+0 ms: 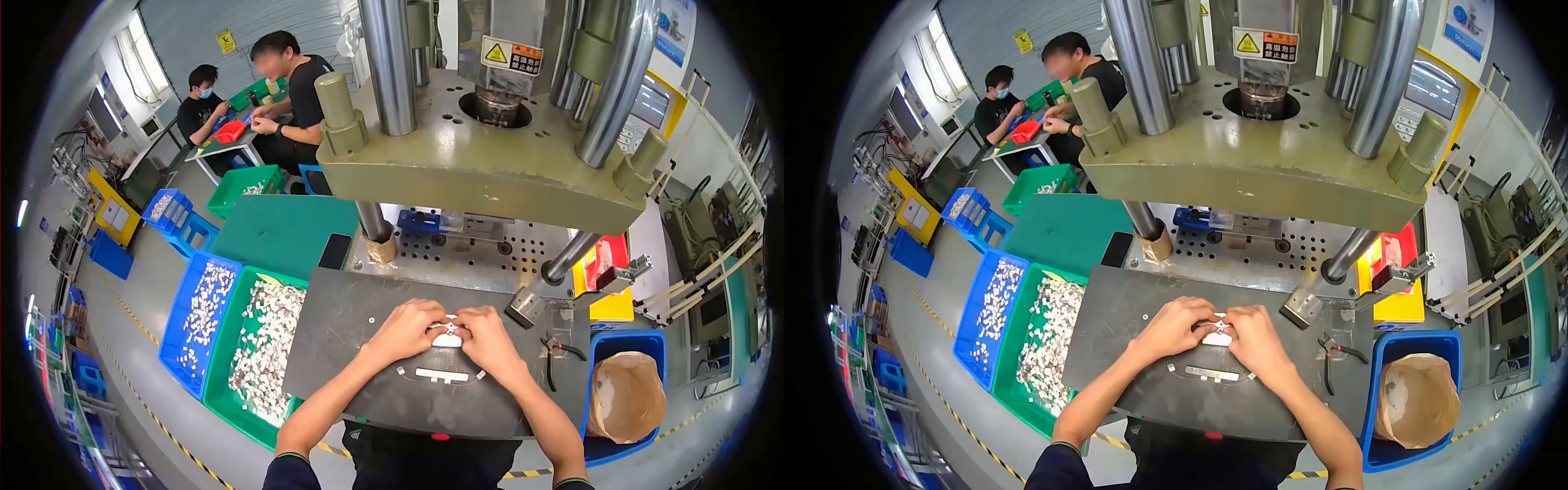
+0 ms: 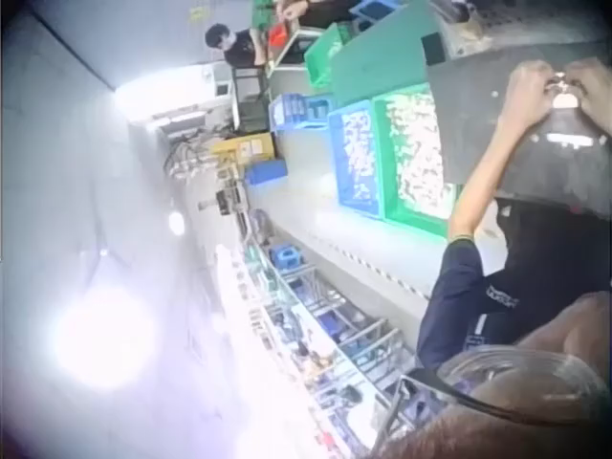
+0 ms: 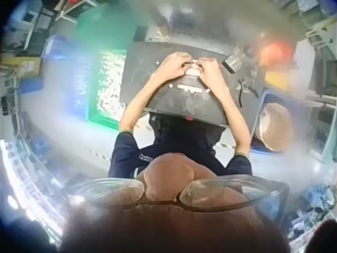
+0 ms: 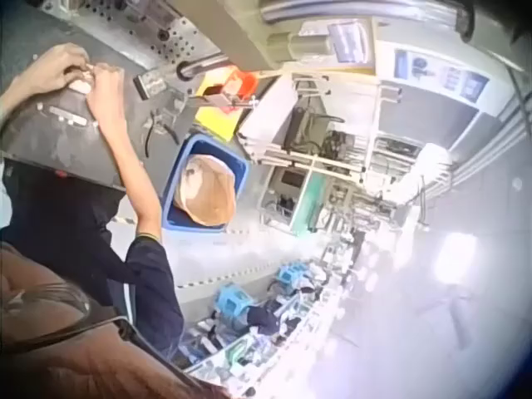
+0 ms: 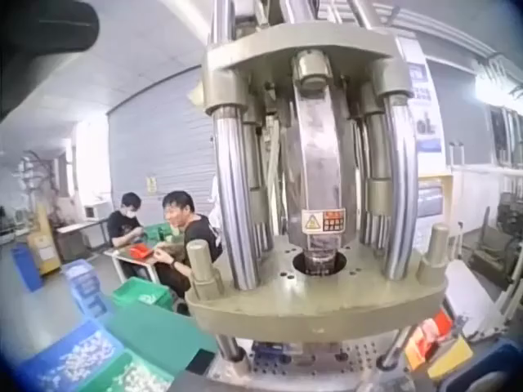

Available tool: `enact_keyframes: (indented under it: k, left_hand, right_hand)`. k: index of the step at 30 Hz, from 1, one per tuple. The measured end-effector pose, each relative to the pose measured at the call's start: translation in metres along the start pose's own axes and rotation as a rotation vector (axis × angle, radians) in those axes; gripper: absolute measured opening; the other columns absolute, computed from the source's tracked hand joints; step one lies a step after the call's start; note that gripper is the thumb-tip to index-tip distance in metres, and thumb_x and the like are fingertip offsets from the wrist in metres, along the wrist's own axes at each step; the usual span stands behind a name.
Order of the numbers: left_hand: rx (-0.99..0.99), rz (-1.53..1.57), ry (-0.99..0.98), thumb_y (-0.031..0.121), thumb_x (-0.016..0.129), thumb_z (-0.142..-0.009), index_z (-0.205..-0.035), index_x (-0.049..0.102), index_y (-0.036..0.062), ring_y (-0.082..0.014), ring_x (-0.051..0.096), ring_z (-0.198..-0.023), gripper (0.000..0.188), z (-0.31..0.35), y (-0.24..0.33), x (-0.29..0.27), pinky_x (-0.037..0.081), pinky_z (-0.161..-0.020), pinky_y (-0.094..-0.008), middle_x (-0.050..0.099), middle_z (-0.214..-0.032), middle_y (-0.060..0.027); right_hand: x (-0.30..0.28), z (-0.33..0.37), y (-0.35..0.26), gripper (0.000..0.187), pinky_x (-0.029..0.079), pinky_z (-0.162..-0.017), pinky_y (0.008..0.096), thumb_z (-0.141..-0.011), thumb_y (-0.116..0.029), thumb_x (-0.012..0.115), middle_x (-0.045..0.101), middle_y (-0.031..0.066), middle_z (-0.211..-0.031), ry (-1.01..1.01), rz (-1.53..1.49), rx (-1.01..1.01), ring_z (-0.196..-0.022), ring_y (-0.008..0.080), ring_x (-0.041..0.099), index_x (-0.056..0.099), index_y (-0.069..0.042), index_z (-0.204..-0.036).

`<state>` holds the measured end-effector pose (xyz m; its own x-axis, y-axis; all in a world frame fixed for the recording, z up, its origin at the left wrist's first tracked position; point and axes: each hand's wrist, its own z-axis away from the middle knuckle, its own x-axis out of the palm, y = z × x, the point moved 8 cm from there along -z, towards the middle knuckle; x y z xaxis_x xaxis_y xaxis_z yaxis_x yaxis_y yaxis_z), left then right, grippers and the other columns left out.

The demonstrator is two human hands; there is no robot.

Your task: The person assembles wires and connectors into a metal housing by hand, then uses a hydraulic press to secure the components.

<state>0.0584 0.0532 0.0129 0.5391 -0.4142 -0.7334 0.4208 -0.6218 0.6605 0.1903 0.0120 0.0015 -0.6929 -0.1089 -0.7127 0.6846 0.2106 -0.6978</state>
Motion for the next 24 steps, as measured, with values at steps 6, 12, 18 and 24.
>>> enact_keyframes:
  k: [6,12,18,24]
  left_hand:
    - [0.022,-0.004,0.015,0.017,0.074,-0.092,-0.107,0.076,0.0003,-0.0385,0.068,-0.108,0.022,0.000,0.000,-0.005,0.054,-0.098,-0.0447,0.073,-0.113,-0.0168]
    - [-0.048,-0.047,0.049,0.018,0.074,-0.095,-0.124,0.072,0.0029,-0.0355,0.060,-0.124,0.033,0.012,0.033,-0.021,0.050,-0.105,-0.0447,0.065,-0.131,-0.0132]
    - [0.298,-0.124,-0.168,0.015,0.076,-0.086,-0.154,0.049,0.0053,-0.0374,0.040,-0.148,0.074,-0.084,0.090,0.054,0.038,-0.122,-0.0458,0.045,-0.159,-0.0195]
    - [0.260,-0.226,-0.465,0.027,0.087,-0.070,-0.133,0.067,-0.0012,-0.0356,0.062,-0.122,0.072,-0.152,0.072,0.097,0.050,-0.108,-0.0426,0.066,-0.129,-0.0207]
  right_hand:
    - [-0.019,0.028,-0.013,0.047,0.044,-0.110,0.0479,-0.090,-0.010,0.076,0.058,0.0209,-0.140,0.239,-0.061,-0.045,-0.125,0.0405,0.059,0.064,-0.007,-0.135]
    - [-0.080,0.148,0.026,0.096,0.021,-0.123,0.0616,-0.082,-0.048,0.086,0.027,0.0344,-0.162,0.533,0.340,0.396,-0.151,0.0522,0.024,0.041,-0.013,-0.160]
    - [-0.070,0.197,0.074,0.069,0.020,-0.124,0.0563,-0.094,-0.030,0.075,0.037,0.0225,-0.161,0.498,0.375,0.389,-0.152,0.0437,0.030,0.048,-0.012,-0.155]
    - [-0.071,0.198,0.061,0.037,0.036,-0.108,0.0497,-0.095,-0.013,0.071,0.050,0.0197,-0.133,0.608,0.368,0.314,-0.128,0.0390,0.048,0.061,-0.008,-0.130]
